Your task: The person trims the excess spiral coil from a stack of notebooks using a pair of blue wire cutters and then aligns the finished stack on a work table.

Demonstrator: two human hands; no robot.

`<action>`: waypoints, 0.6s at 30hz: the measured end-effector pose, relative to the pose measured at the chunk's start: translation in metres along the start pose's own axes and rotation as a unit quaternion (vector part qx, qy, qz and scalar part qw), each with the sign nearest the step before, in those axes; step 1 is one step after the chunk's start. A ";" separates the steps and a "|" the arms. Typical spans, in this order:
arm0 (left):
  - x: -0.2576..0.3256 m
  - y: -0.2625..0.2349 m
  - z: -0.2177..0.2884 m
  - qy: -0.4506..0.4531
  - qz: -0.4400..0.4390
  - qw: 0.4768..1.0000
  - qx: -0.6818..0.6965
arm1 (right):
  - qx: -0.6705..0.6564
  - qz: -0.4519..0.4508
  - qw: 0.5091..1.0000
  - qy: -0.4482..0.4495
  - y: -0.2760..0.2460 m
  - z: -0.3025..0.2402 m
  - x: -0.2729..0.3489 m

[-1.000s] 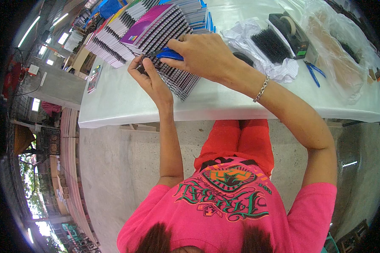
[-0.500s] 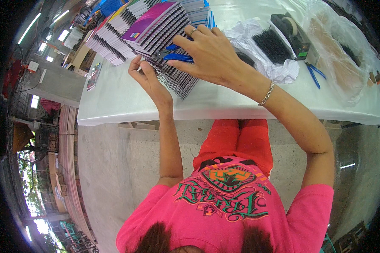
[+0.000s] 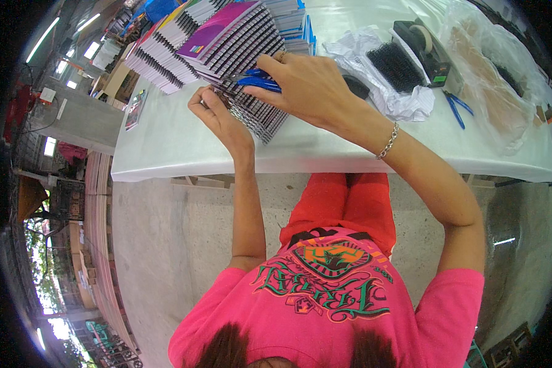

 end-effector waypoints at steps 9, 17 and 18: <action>0.007 0.001 -0.005 0.006 -0.029 0.999 0.018 | 0.038 0.073 0.996 -0.030 0.006 0.001 0.007; 0.009 -0.003 -0.010 0.014 -0.026 1.000 -0.003 | 0.040 0.061 0.997 -0.022 0.006 0.001 0.005; 0.009 -0.004 -0.011 0.012 -0.025 1.000 -0.002 | 0.037 0.052 0.998 -0.023 0.007 -0.002 0.003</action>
Point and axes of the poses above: each hand's wrist, its own x-axis away from the middle knuckle, its own y-axis out of the palm, z = x × y, the point moved 5 cm from there along -x, towards the middle knuckle, and after that the axes turned 11 degrees about x, right-handed, at the moved point
